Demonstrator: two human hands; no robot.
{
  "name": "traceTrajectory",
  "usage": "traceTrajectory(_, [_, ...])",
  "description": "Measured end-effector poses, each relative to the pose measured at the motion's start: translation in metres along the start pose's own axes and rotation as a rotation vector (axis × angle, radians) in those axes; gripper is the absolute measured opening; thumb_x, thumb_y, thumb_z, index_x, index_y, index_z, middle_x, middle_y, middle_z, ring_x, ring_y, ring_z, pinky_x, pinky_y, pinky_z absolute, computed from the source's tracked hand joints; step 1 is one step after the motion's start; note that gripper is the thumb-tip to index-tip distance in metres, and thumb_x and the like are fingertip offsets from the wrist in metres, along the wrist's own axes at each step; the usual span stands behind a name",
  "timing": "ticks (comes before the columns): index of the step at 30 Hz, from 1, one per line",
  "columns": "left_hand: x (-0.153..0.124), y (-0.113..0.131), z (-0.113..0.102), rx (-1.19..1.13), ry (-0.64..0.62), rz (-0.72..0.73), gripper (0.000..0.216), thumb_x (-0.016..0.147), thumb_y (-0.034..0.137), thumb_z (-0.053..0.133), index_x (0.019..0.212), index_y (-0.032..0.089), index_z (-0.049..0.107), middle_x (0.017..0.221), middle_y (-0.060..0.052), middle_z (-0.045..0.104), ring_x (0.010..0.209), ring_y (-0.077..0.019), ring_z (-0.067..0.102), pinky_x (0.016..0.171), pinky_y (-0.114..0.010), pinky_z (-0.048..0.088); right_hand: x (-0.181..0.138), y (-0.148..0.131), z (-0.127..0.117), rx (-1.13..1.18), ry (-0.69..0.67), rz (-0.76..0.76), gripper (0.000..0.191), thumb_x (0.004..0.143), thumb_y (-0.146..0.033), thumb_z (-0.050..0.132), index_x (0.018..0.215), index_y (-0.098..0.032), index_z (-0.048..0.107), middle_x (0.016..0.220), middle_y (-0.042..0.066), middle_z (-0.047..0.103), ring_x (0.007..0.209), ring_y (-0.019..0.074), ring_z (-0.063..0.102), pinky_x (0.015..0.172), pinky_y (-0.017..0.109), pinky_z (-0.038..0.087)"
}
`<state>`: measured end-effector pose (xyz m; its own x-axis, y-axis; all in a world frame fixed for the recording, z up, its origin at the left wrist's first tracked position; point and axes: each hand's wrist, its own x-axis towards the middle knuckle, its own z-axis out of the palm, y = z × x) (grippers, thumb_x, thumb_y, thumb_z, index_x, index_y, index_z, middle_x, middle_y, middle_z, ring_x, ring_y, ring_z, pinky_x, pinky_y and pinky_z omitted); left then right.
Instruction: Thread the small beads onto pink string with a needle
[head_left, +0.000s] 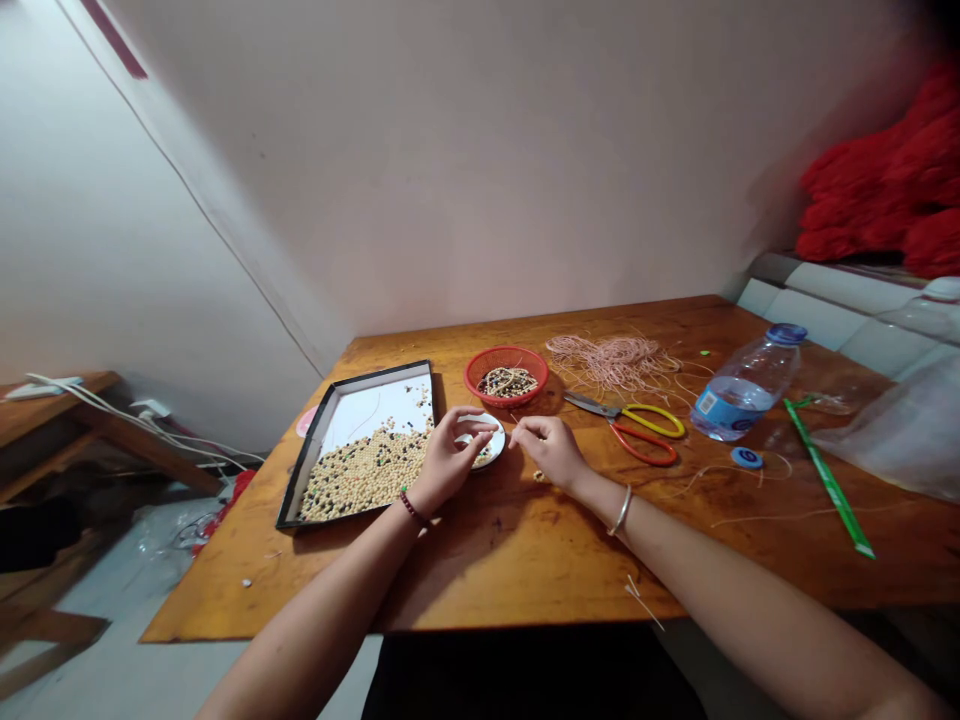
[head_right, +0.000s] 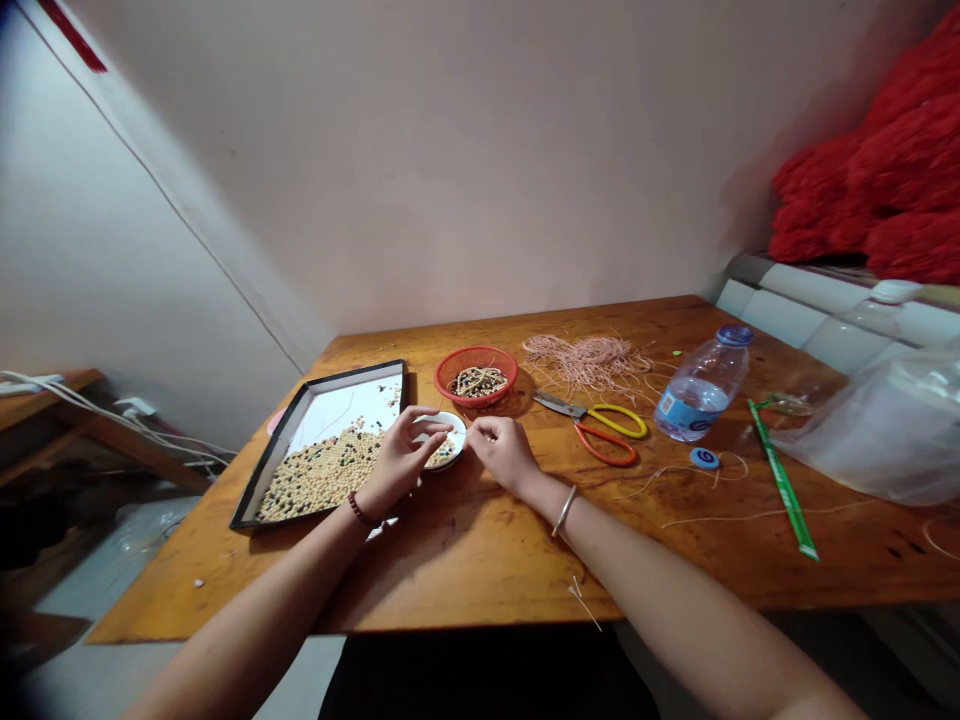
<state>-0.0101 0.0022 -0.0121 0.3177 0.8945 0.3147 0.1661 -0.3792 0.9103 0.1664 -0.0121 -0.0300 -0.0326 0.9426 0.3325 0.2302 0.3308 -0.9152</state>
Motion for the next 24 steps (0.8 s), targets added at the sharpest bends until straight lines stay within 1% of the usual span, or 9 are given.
traceTrajectory(12, [-0.0003, -0.0011, 0.0002, -0.04, -0.041, -0.028, 0.031, 0.083, 0.034, 0.065, 0.107, 0.018, 0.051, 0.101, -0.01, 0.069, 0.097, -0.0182, 0.066, 0.07, -0.023, 0.052, -0.0022, -0.0007, -0.0012, -0.02, -0.031, 0.009, 0.026, 0.078, -0.025, 0.049, 0.058, -0.015, 0.063, 0.055, 0.0, 0.056, 0.057, 0.0122, 0.049, 0.056, 0.023, 0.035])
traceTrajectory(17, [-0.0017, 0.0021, 0.0008, -0.035, -0.052, -0.048, 0.03, 0.085, 0.033, 0.063, 0.108, 0.017, 0.051, 0.103, -0.01, 0.068, 0.097, -0.0181, 0.066, 0.074, -0.025, 0.052, -0.0036, -0.0018, -0.0016, -0.032, -0.025, 0.007, 0.027, 0.079, -0.027, 0.05, 0.058, -0.015, 0.063, 0.053, -0.001, 0.053, 0.053, 0.0114, 0.045, 0.053, 0.023, 0.032])
traceTrajectory(24, [-0.0017, -0.001, 0.0015, -0.019, -0.052, -0.037, 0.037, 0.083, 0.036, 0.064, 0.112, 0.019, 0.048, 0.1, -0.009, 0.068, 0.095, -0.0181, 0.066, 0.068, -0.023, 0.052, -0.0039, -0.0021, -0.0017, -0.049, -0.037, 0.008, 0.027, 0.079, -0.026, 0.05, 0.058, -0.016, 0.063, 0.053, -0.001, 0.054, 0.053, 0.012, 0.045, 0.053, 0.023, 0.033])
